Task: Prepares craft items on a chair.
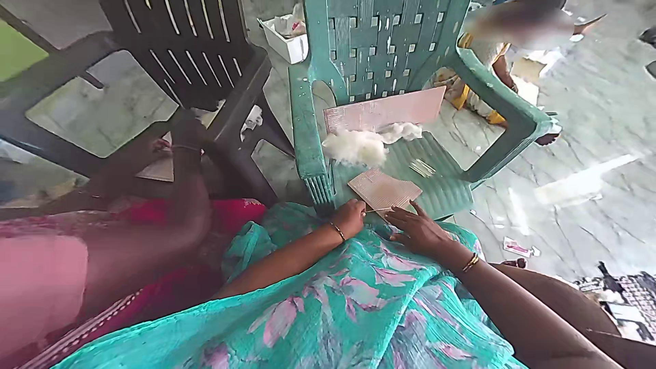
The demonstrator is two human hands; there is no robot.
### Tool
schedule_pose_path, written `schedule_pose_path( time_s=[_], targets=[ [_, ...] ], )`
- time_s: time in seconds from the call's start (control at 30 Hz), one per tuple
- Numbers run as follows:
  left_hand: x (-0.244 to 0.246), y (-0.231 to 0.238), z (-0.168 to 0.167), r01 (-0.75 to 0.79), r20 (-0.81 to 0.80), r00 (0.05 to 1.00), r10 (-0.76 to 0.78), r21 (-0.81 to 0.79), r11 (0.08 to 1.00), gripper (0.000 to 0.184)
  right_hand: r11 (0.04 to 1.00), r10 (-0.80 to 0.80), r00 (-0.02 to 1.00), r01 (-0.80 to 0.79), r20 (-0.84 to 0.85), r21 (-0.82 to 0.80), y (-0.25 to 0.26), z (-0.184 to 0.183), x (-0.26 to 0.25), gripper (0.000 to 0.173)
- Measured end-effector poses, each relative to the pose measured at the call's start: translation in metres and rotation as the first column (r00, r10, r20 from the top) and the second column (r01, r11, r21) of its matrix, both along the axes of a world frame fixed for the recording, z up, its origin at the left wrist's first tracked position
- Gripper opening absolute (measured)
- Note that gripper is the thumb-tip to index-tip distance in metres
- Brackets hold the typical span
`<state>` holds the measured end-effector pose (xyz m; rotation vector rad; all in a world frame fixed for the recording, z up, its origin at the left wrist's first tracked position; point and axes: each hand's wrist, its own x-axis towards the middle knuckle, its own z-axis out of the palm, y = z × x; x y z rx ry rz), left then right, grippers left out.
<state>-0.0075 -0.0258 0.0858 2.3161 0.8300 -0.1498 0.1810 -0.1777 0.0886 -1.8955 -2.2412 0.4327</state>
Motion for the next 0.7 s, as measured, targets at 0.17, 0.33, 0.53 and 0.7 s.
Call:
schedule_pose_path(
  time_s=[0.17, 0.33, 0.53, 0.7],
  targets=[
    [-0.009, -0.008, 0.004, -0.028, 0.068, 0.997, 0.028, 0.010, 1.000, 0.028, 0.912, -0.154, 0.978, 0.195, -0.140, 0.362, -0.002, -0.008, -0.004, 0.021],
    [-0.017, -0.014, 0.013, 0.011, 0.085, 0.996, -0.014, 0.035, 0.999, 0.028, 0.880, -0.259, 0.963, 0.266, -0.071, 0.394, 0.015, -0.011, -0.013, 0.018],
    [-0.019, -0.017, 0.020, 0.034, 0.100, 0.994, -0.038, 0.039, 0.999, 0.030, 0.895, -0.254, 0.965, 0.261, -0.068, 0.362, 0.017, -0.014, -0.017, 0.019],
    [-0.018, -0.012, 0.018, 0.057, 0.133, 0.989, -0.061, 0.033, 0.998, 0.030, 0.868, -0.286, 0.958, 0.274, -0.036, 0.413, 0.006, -0.009, -0.007, 0.017]
  ],
)
